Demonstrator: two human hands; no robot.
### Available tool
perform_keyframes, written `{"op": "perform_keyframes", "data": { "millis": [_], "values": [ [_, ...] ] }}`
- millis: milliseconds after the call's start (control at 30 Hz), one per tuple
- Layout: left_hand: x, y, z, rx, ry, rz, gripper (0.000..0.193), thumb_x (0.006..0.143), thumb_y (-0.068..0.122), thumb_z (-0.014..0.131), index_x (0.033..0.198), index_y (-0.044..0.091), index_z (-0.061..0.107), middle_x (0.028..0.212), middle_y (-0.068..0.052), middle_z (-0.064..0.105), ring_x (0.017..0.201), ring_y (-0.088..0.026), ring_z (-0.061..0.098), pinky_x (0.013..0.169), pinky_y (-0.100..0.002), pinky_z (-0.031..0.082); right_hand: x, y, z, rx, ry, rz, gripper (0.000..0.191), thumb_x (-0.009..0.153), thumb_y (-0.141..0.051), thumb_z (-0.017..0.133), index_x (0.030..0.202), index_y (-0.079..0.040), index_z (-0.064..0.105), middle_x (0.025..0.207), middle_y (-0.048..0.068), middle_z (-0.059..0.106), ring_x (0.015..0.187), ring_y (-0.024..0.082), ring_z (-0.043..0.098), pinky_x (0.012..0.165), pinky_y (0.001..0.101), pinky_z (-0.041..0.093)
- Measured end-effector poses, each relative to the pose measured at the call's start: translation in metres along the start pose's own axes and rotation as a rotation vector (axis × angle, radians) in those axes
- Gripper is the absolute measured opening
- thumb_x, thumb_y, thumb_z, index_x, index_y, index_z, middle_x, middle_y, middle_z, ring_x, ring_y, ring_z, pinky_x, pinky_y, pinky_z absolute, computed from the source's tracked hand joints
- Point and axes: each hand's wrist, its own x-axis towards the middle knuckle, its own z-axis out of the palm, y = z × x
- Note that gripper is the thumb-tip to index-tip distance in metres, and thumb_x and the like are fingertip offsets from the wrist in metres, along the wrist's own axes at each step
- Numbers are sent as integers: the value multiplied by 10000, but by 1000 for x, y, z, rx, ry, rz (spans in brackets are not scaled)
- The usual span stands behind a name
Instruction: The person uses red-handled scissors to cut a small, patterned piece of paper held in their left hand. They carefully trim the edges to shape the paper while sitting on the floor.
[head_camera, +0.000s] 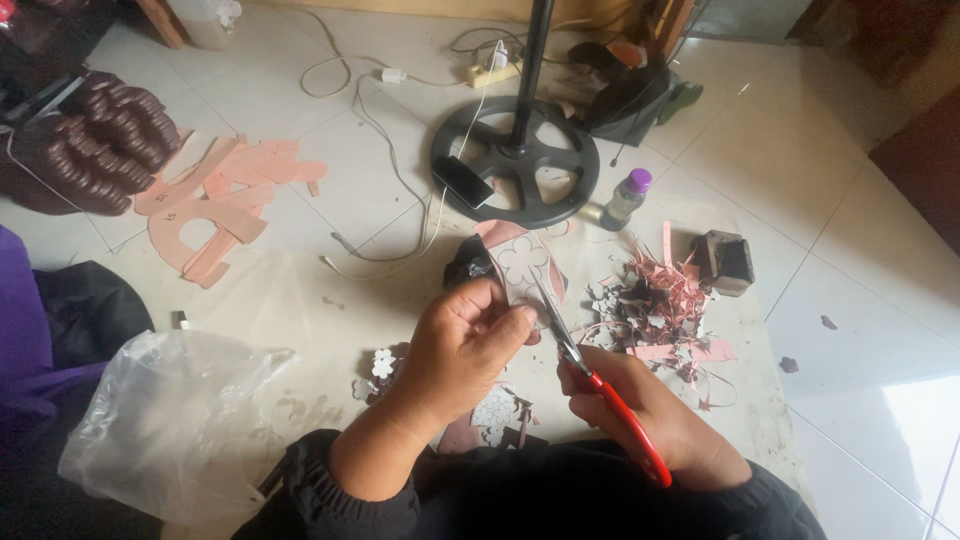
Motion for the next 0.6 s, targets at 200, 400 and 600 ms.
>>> {"op": "perform_keyframes", "data": {
  "millis": [200,400,600],
  "values": [
    [1,4,-1,44,30,-17,105,965,118,650,935,26,691,846,-31,747,784,-77,714,719,-234,575,1,0,0,-15,-2,-29,237,818,-238,631,899,-21,580,773,45,552,750,136,492,668,315,451],
    [1,6,0,101,61,-36,112,945,135,658,895,42,693,793,-19,738,676,-39,642,612,-206,523,3,2,-2,-35,-10,-33,246,810,-249,635,894,-24,578,748,40,546,728,133,487,651,316,444],
    [0,3,-1,-21,76,-44,83,945,121,671,915,43,673,784,-9,700,609,-26,543,527,-210,448,3,2,0,-15,-6,-32,251,824,-240,643,864,-6,561,741,46,506,731,137,446,641,328,416]
  ]
}}
